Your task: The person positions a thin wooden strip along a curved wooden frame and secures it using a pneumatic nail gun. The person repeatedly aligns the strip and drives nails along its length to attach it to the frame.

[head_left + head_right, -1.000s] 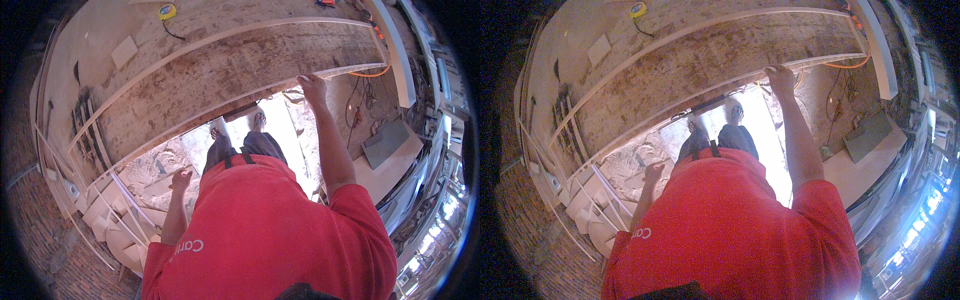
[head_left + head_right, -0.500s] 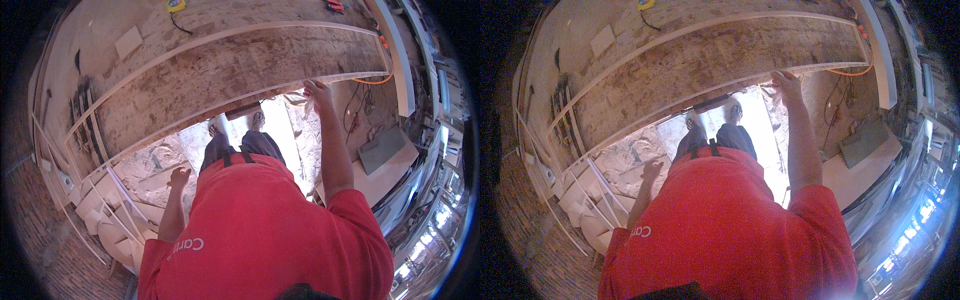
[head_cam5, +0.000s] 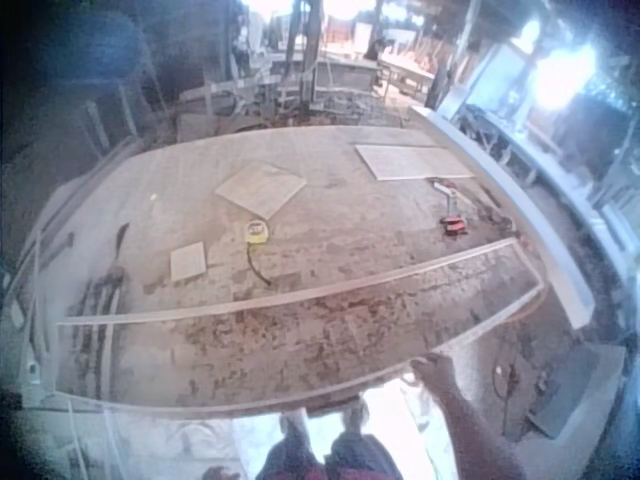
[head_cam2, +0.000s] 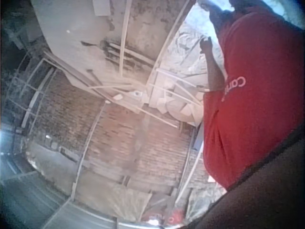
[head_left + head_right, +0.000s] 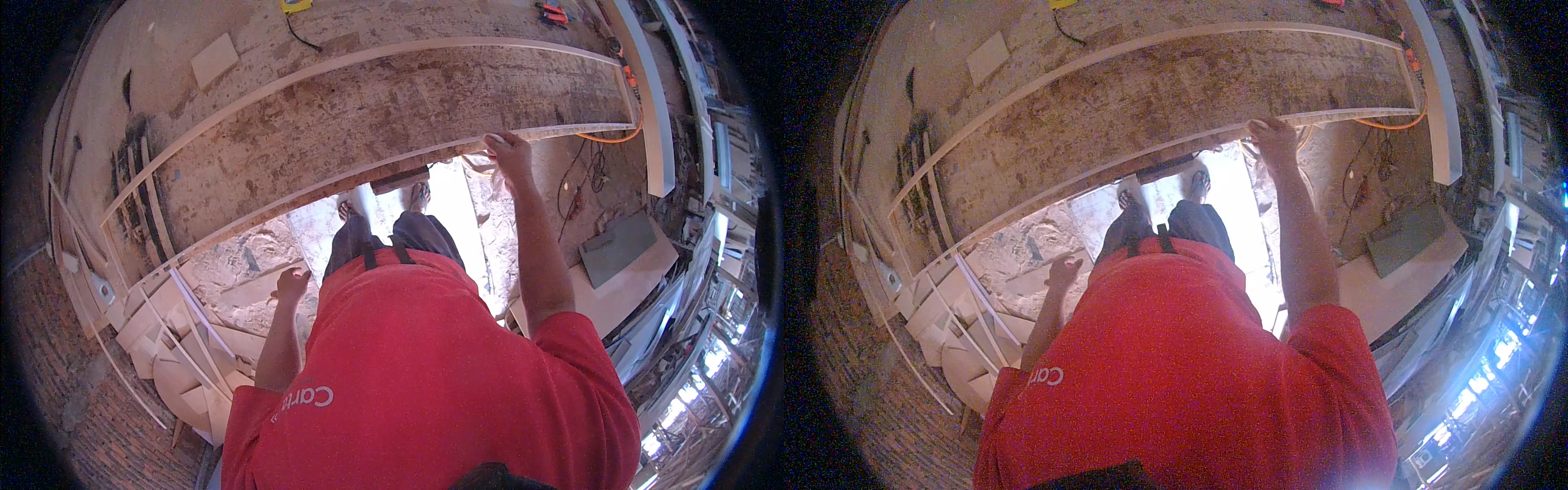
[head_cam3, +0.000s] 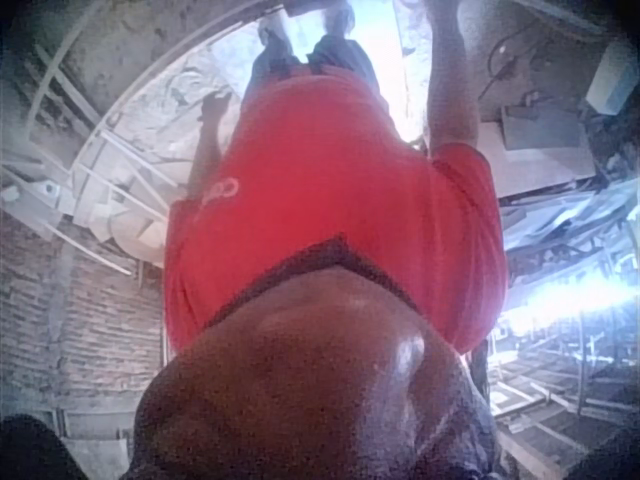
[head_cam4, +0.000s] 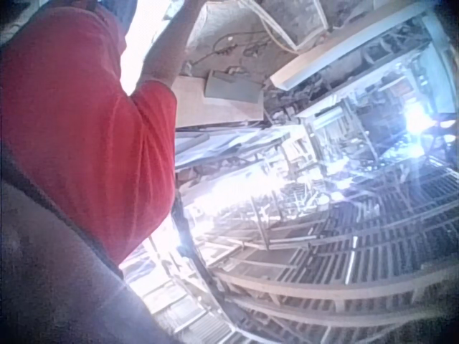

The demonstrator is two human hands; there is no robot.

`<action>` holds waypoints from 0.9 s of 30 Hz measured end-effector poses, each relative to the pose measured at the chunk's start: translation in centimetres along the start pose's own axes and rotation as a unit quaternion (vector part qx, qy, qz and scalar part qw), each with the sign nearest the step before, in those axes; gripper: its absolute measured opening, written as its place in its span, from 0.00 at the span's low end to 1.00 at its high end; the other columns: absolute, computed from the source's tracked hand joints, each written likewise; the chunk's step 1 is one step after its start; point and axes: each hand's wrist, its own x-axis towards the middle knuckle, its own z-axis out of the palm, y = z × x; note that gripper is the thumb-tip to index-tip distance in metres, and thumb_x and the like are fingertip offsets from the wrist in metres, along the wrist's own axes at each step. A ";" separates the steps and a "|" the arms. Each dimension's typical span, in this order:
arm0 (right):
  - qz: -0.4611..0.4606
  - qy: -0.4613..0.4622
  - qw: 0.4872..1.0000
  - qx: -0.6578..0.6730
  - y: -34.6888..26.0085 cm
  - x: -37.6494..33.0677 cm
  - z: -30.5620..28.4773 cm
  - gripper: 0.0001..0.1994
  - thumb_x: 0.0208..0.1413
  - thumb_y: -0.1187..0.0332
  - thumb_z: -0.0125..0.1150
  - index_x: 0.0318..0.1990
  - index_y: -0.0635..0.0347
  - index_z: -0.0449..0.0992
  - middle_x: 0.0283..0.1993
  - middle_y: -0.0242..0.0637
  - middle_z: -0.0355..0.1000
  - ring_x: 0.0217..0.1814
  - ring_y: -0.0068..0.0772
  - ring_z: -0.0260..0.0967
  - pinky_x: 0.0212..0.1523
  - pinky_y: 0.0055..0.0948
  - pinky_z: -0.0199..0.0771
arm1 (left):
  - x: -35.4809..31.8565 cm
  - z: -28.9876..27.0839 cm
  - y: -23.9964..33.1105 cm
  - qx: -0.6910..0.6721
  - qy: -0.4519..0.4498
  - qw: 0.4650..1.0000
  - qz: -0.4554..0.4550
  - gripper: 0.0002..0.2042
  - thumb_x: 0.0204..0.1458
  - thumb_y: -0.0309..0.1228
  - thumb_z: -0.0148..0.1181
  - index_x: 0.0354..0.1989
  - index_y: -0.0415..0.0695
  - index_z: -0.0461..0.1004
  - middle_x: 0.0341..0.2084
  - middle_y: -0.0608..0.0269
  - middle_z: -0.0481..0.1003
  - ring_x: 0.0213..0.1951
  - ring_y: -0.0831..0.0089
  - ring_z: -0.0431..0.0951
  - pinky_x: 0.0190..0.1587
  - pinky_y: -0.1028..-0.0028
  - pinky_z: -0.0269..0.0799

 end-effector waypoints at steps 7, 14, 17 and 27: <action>-0.088 -0.001 0.988 -0.131 1.8 -1.0 3.0 0.11 0.57 0.68 0.73 0.43 0.65 0.84 0.33 0.32 0.79 0.32 0.21 0.75 0.33 0.22 0.76 | 0.0 -0.5 0.7 -0.018 0.030 0.999 0.005 0.29 0.53 0.54 0.68 0.53 0.43 0.80 0.43 0.49 0.84 0.49 0.53 0.83 0.55 0.56 0.76; -0.173 -0.018 0.936 -0.307 -1.6 -3.9 7.3 0.13 0.55 0.63 0.73 0.43 0.61 0.85 0.35 0.41 0.83 0.36 0.29 0.81 0.40 0.30 0.79 | 0.8 1.2 -1.9 -0.042 0.011 0.999 -0.022 0.28 0.52 0.56 0.67 0.54 0.48 0.81 0.44 0.56 0.84 0.51 0.56 0.83 0.58 0.45 0.70; -0.140 -0.058 0.937 -0.315 -3.1 -5.4 9.4 0.16 0.56 0.57 0.68 0.45 0.57 0.85 0.42 0.48 0.83 0.45 0.48 0.81 0.48 0.41 0.78 | 1.3 2.0 -3.1 -0.053 0.009 0.998 -0.025 0.29 0.52 0.58 0.67 0.54 0.50 0.82 0.47 0.58 0.84 0.53 0.57 0.82 0.60 0.38 0.67; -0.212 -0.096 0.916 -0.328 -4.1 -8.8 14.3 0.13 0.54 0.64 0.71 0.44 0.59 0.85 0.40 0.49 0.82 0.43 0.46 0.82 0.45 0.39 0.78 | 0.5 3.9 -4.4 -0.053 0.003 0.998 -0.046 0.28 0.52 0.56 0.67 0.55 0.49 0.81 0.50 0.55 0.83 0.56 0.57 0.80 0.63 0.41 0.66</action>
